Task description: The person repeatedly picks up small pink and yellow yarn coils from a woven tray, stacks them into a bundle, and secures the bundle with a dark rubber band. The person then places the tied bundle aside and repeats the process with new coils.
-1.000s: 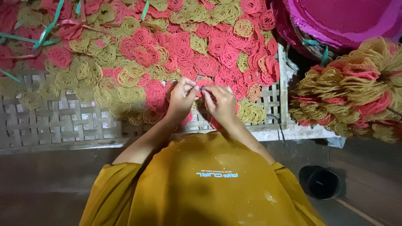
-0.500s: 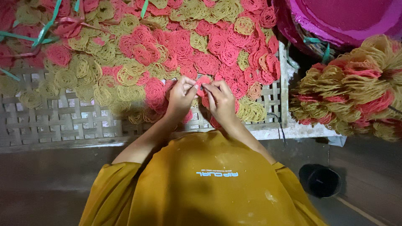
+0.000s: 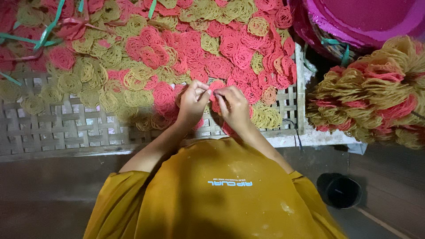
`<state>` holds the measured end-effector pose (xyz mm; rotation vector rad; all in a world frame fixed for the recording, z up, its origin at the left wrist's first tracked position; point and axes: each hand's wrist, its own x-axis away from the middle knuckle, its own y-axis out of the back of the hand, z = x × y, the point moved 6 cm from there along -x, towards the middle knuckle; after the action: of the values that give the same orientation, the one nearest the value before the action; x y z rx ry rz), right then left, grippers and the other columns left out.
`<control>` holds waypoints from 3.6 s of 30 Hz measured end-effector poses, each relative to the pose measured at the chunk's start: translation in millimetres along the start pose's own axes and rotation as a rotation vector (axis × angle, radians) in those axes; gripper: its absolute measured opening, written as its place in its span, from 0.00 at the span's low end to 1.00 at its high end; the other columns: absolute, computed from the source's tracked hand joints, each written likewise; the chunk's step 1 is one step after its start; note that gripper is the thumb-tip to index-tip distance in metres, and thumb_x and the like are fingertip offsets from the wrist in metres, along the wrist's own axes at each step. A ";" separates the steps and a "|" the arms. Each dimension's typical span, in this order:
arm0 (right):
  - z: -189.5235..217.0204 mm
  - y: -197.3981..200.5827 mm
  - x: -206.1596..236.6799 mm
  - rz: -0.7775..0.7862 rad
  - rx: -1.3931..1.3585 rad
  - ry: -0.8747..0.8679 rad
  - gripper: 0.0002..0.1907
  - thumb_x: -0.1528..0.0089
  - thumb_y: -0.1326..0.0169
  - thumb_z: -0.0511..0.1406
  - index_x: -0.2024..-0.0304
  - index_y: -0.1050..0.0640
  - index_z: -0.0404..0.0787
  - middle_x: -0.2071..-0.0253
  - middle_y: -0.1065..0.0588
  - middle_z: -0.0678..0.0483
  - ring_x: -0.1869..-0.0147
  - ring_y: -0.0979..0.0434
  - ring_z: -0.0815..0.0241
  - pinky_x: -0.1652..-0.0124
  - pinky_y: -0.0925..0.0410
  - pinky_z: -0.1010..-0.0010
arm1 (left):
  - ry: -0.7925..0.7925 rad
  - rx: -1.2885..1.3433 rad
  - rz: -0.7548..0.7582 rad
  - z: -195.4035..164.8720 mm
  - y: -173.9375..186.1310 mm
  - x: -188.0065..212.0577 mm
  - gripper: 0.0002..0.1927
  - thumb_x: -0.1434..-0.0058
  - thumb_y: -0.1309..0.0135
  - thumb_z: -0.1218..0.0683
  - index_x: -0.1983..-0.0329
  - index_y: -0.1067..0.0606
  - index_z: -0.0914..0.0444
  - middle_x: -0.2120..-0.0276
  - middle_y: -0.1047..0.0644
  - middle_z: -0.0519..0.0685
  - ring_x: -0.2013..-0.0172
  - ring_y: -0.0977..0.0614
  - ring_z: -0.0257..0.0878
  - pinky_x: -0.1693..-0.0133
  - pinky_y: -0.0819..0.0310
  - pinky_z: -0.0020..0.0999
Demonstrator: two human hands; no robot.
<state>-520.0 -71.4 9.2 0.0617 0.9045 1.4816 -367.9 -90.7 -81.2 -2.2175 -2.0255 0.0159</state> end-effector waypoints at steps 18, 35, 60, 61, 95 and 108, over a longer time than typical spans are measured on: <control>-15.6 1.4 -1.0 0.049 -0.094 -0.134 0.17 0.35 0.42 0.24 0.44 0.21 0.38 0.62 0.24 0.48 0.60 0.22 0.58 0.61 0.29 0.68 | -0.005 0.120 0.155 8.2 -9.2 -4.4 0.12 0.33 0.50 0.67 0.47 0.26 0.71 0.53 0.20 0.50 0.52 0.19 0.32 0.46 0.25 0.27; -27.2 14.5 18.3 0.091 -0.192 0.030 0.12 0.39 0.41 0.24 0.54 0.24 0.37 0.56 0.21 0.49 0.53 0.19 0.55 0.51 0.27 0.66 | -0.363 -0.459 0.250 -95.2 -21.8 13.1 0.07 0.43 0.40 0.65 0.63 0.25 0.66 0.58 0.21 0.51 0.63 0.16 0.36 0.60 0.18 0.29; -16.2 27.7 25.3 0.193 -0.556 -0.217 0.05 0.34 0.45 0.26 0.57 0.20 0.33 0.58 0.26 0.54 0.59 0.27 0.67 0.58 0.33 0.78 | -0.080 -0.265 0.269 -26.5 -39.6 42.5 0.18 0.42 0.49 0.67 0.49 0.24 0.67 0.60 0.26 0.52 0.67 0.25 0.33 0.67 0.26 0.30; -7.9 29.5 24.4 0.192 -0.517 -0.125 0.06 0.34 0.45 0.25 0.56 0.20 0.32 0.57 0.25 0.54 0.56 0.27 0.67 0.56 0.33 0.78 | -0.112 -0.249 0.244 -21.9 -43.0 47.1 0.15 0.41 0.46 0.66 0.50 0.25 0.68 0.59 0.27 0.54 0.66 0.24 0.35 0.66 0.25 0.32; 62.8 20.7 33.0 0.055 -0.587 -0.380 0.05 0.34 0.46 0.26 0.57 0.25 0.38 0.58 0.24 0.60 0.59 0.27 0.73 0.58 0.31 0.79 | 0.437 -0.047 0.604 -37.4 -1.7 79.0 0.23 0.29 0.62 0.40 0.51 0.24 0.58 0.59 0.20 0.44 0.60 0.22 0.35 0.60 0.29 0.32; 57.0 2.6 77.7 -0.207 -0.399 -0.400 0.04 0.34 0.47 0.25 0.57 0.22 0.34 0.61 0.25 0.53 0.58 0.25 0.67 0.56 0.31 0.75 | 0.283 0.013 0.385 -13.8 -15.4 55.2 0.06 0.31 0.46 0.56 0.54 0.23 0.61 0.65 0.23 0.42 0.67 0.24 0.33 0.65 0.32 0.33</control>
<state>-503.6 23.6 12.4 -0.0284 0.2765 1.3652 -376.6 -36.0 -61.2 -2.4055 -1.4341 -0.2305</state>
